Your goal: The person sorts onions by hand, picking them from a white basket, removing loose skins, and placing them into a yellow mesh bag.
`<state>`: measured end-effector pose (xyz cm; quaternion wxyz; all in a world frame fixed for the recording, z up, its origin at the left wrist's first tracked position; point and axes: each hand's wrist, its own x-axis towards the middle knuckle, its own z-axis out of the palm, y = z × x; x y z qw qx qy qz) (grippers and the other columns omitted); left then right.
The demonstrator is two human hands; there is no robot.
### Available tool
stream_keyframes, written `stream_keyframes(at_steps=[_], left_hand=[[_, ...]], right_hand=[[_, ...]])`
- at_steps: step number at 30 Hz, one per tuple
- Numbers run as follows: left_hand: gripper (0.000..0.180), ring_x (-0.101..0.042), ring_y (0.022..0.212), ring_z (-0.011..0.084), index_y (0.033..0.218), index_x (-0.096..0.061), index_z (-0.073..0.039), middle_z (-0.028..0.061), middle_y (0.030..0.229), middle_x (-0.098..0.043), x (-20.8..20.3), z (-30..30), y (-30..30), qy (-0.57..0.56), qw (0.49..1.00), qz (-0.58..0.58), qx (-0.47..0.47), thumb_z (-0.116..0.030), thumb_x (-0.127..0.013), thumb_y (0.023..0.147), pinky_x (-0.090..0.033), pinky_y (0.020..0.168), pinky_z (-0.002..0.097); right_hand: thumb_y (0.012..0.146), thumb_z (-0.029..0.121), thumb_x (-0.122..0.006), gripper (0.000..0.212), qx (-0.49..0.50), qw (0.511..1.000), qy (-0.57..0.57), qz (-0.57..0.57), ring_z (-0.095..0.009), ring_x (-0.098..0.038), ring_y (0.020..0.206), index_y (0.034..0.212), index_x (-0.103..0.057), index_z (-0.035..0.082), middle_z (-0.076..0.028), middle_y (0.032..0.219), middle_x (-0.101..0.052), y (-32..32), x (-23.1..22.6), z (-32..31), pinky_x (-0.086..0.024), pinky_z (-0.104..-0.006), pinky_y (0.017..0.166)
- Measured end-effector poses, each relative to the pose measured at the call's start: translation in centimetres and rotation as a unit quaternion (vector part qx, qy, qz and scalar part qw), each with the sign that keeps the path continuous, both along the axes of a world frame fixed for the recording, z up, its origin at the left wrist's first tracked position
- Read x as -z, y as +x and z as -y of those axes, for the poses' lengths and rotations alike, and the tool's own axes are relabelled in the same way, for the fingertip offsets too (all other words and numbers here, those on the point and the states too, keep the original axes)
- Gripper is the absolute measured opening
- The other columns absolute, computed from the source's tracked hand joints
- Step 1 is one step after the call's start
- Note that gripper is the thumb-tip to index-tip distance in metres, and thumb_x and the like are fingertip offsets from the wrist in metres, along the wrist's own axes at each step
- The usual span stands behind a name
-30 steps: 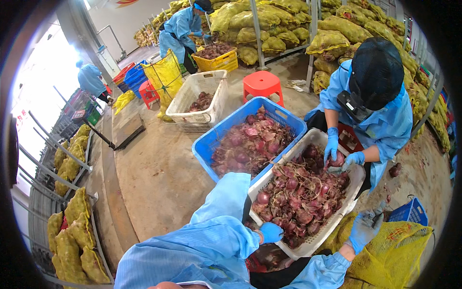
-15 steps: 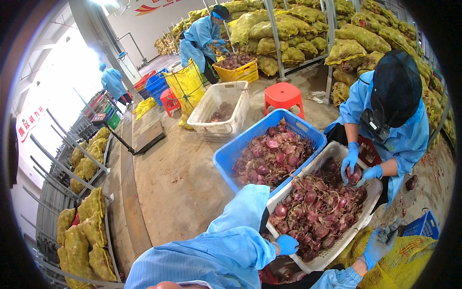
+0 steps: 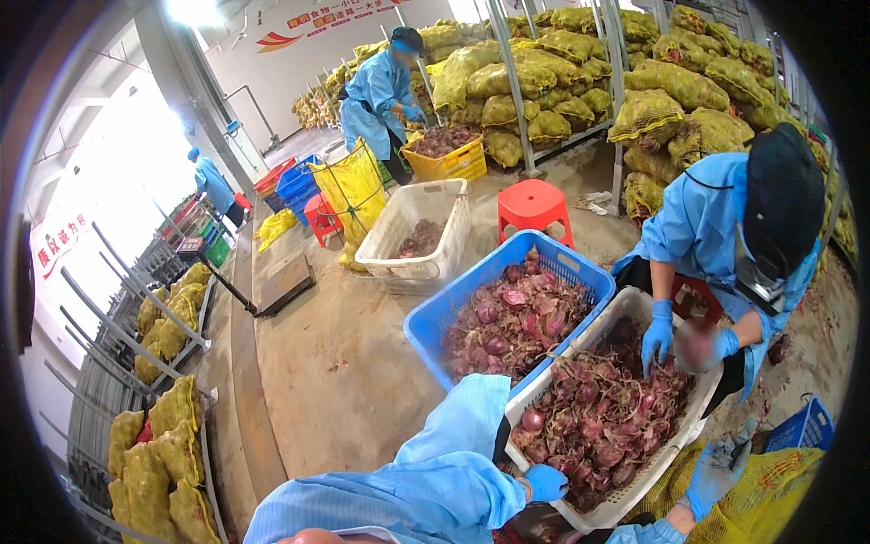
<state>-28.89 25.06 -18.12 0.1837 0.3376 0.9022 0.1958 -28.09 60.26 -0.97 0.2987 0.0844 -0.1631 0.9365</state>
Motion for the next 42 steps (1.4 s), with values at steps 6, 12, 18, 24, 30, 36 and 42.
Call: stream_keyframes(at_steps=[6,12,18,24,30,36,42], left_hand=[[0.03,-0.066,0.066,0.0335,0.078,-0.069,-0.014,0.0108,0.072,-0.068,1.0,-0.2,-0.2,0.005,1.0,0.0,-0.005,-0.037,-0.052,0.086,-0.052,0.063,0.0467],[0.03,-0.066,0.071,0.0343,0.083,-0.071,-0.014,0.0109,0.078,-0.069,0.2,0.3,0.0,-0.013,0.999,0.035,-0.01,-0.038,-0.052,0.086,-0.053,0.067,0.0466],[0.029,-0.067,0.077,0.0338,0.083,-0.072,-0.015,0.0103,0.085,-0.07,-1.5,-0.4,-0.8,-0.041,0.999,0.023,0.02,-0.037,-0.053,0.084,-0.053,0.069,0.0462],[0.034,-0.067,0.083,0.0336,0.088,-0.07,-0.013,0.013,0.092,-0.07,-0.4,0.4,-1.1,-0.044,0.997,0.059,0.014,-0.041,-0.051,0.086,-0.052,0.071,0.0491],[0.033,-0.066,0.079,0.0338,0.088,-0.069,-0.013,0.0125,0.087,-0.069,0.3,-0.9,-1.1,-0.041,0.999,0.013,0.031,-0.041,-0.052,0.087,-0.053,0.069,0.0473],[0.033,-0.066,0.079,0.0343,0.088,-0.068,-0.013,0.0149,0.087,-0.069,1.1,-0.3,-1.1,-0.059,0.997,0.0,0.06,-0.041,-0.051,0.087,-0.053,0.071,0.0475],[0.041,-0.064,0.096,0.0355,0.099,-0.068,-0.009,0.0168,0.102,-0.067,-0.2,-1.4,-2.5,-0.134,0.983,0.11,0.058,-0.045,-0.052,0.086,-0.051,0.085,0.0446]], right_hand=[[0.1,0.013,-0.044,0.029,-0.003,1.0,0.017,0.002,-0.022,-0.061,0.094,0.122,-0.058,-0.001,-0.011,0.112,-0.065,0.1,-0.8,0.6,-0.05,-0.0354,0.083],[0.1,0.015,-0.046,0.03,-0.024,1.0,-0.001,0.01,-0.021,-0.056,0.085,0.123,-0.057,0.0,-0.011,0.107,-0.064,0.2,-0.7,0.5,-0.047,-0.0347,0.077],[0.099,0.019,-0.05,0.031,0.077,0.988,0.004,0.134,-0.017,-0.052,0.078,0.124,-0.057,0.003,-0.007,0.096,-0.062,0.1,-2.1,0.9,-0.045,-0.0317,0.07],[0.096,0.022,-0.054,0.02,0.084,0.976,-0.053,0.194,-0.015,-0.053,0.071,0.108,-0.063,0.009,0.0,0.082,-0.06,-1.5,-6.8,7.0,-0.046,-0.0305,0.066],[0.095,0.032,-0.053,0.034,0.039,0.987,-0.082,0.134,-0.016,-0.049,0.072,0.118,-0.06,0.008,-0.003,0.083,-0.053,-0.5,-6.2,5.5,-0.045,-0.0341,0.07],[0.095,0.031,-0.052,0.034,0.023,0.994,-0.073,0.079,-0.018,-0.051,0.072,0.118,-0.062,0.007,-0.005,0.077,-0.053,-0.2,-4.0,3.8,-0.047,-0.0367,0.074],[0.094,0.027,-0.056,0.03,0.073,0.977,-0.142,0.142,-0.021,-0.051,0.073,0.109,-0.067,0.004,-0.001,0.066,-0.051,-0.9,-6.0,4.7,-0.047,-0.0403,0.073]])
